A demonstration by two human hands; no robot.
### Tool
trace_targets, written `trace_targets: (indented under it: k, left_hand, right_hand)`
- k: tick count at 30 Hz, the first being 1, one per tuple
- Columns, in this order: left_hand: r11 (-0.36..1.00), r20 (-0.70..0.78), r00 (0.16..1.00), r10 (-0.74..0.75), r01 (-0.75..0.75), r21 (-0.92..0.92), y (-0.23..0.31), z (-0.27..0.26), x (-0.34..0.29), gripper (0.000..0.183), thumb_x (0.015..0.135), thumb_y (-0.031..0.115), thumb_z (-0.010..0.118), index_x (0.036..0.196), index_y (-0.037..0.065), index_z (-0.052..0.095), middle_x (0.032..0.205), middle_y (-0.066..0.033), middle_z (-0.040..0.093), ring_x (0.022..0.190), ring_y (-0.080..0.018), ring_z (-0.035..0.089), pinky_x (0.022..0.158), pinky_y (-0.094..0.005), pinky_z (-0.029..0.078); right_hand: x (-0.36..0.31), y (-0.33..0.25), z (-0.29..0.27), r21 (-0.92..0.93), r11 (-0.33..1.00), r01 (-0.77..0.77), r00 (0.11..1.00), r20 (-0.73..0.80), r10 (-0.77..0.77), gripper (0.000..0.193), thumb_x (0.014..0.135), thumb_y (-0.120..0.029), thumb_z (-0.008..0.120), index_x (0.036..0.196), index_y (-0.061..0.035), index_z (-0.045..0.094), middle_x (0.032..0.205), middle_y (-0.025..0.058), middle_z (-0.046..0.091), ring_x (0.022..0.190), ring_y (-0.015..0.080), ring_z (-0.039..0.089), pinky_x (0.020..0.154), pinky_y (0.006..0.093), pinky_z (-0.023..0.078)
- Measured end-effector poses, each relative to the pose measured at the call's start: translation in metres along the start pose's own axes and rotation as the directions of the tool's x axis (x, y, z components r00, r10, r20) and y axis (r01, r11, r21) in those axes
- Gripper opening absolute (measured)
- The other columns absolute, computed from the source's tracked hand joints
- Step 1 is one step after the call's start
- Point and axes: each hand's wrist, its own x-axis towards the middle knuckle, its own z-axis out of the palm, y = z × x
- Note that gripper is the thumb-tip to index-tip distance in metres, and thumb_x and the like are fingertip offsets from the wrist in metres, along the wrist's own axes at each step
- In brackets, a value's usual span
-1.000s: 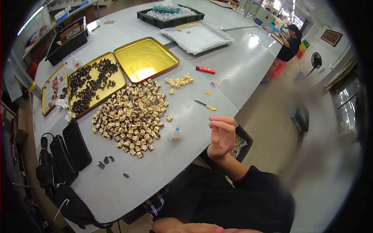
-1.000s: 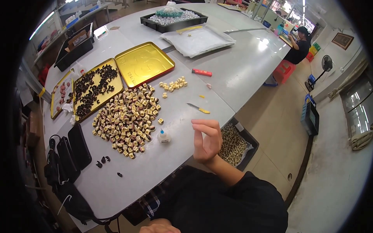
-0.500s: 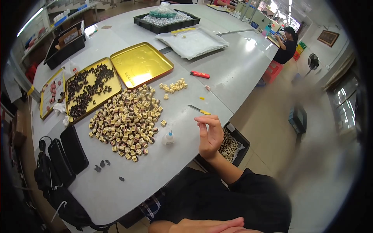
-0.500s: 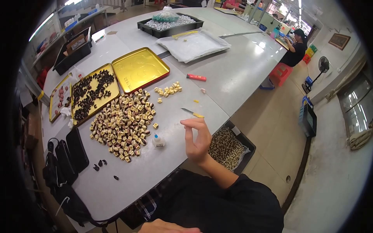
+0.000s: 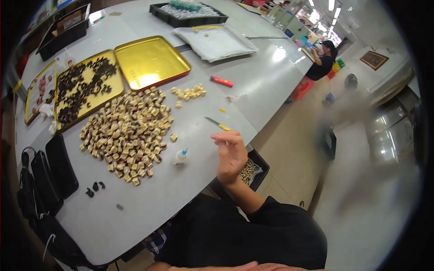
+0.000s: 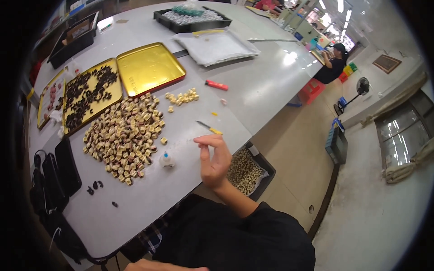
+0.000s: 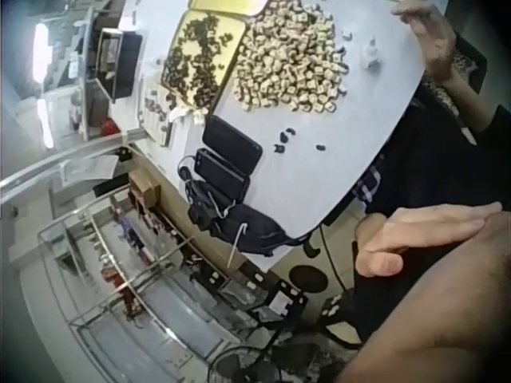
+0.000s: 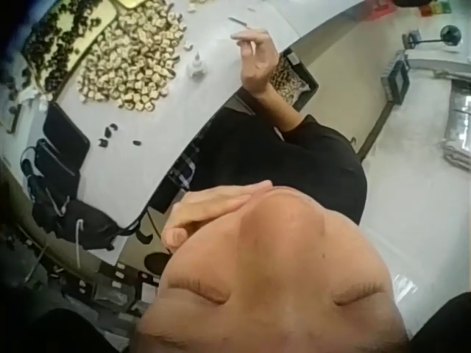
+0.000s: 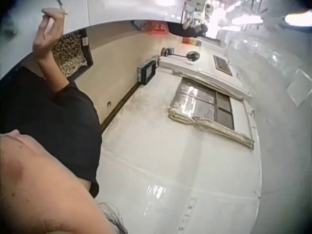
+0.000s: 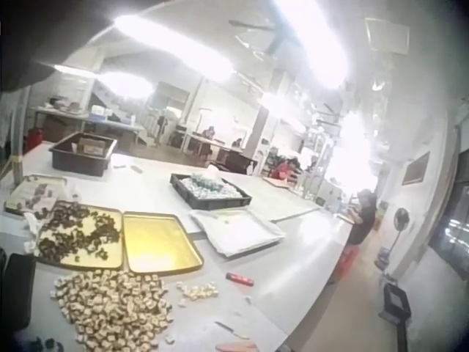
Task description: Assemble small plastic components by applying glue and joining them to gold-colored cubes.
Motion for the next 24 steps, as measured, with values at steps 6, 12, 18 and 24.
trace_targets:
  k: [6,12,18,24]
  left_hand:
    - [0.780,0.068,0.779,-0.623,0.626,-0.021,0.042,-0.008,0.010,0.091,0.094,0.059,0.037,0.132,-0.024,0.047,0.142,-0.0386,0.046,0.132,-0.0410,0.050,0.113,-0.0434,0.033]
    - [0.884,0.156,0.875,-0.459,0.467,-0.020,0.054,-0.014,0.002,0.093,0.094,0.058,0.037,0.139,-0.024,0.038,0.146,-0.0385,0.040,0.137,-0.0388,0.043,0.115,-0.0435,0.028]
    - [0.818,0.061,0.835,-0.547,0.518,0.252,0.076,-0.010,-0.007,0.094,0.096,0.060,0.037,0.136,-0.024,0.043,0.142,-0.0414,0.043,0.131,-0.0434,0.049,0.112,-0.0458,0.034]
    - [0.890,-0.025,0.958,-0.285,0.274,0.365,0.072,-0.001,-0.022,0.091,0.100,0.060,0.037,0.128,-0.025,0.051,0.131,-0.0460,0.049,0.116,-0.0502,0.059,0.104,-0.0482,0.045]
  right_hand:
    - [0.007,0.001,-0.012,-0.026,0.999,-0.039,0.999,0.023,0.039,0.013,0.097,0.003,0.048,0.104,0.0028,0.060,0.100,0.0120,0.063,0.085,0.0145,0.054,0.078,0.0263,0.046]
    - [0.006,0.003,-0.007,0.004,0.995,-0.096,0.993,0.075,0.096,0.013,0.098,0.002,0.049,0.105,0.0020,0.059,0.103,0.0112,0.062,0.086,0.0140,0.053,0.081,0.0262,0.045]
    - [0.006,0.001,-0.005,0.024,0.992,-0.120,0.990,0.074,0.118,0.013,0.098,0.003,0.049,0.106,0.0017,0.059,0.103,0.0109,0.061,0.086,0.0138,0.053,0.081,0.0264,0.045]
    - [0.006,0.002,-0.007,0.015,0.993,-0.114,0.990,0.090,0.113,0.012,0.098,0.003,0.050,0.106,0.0017,0.059,0.103,0.0111,0.062,0.087,0.0139,0.053,0.081,0.0267,0.046]
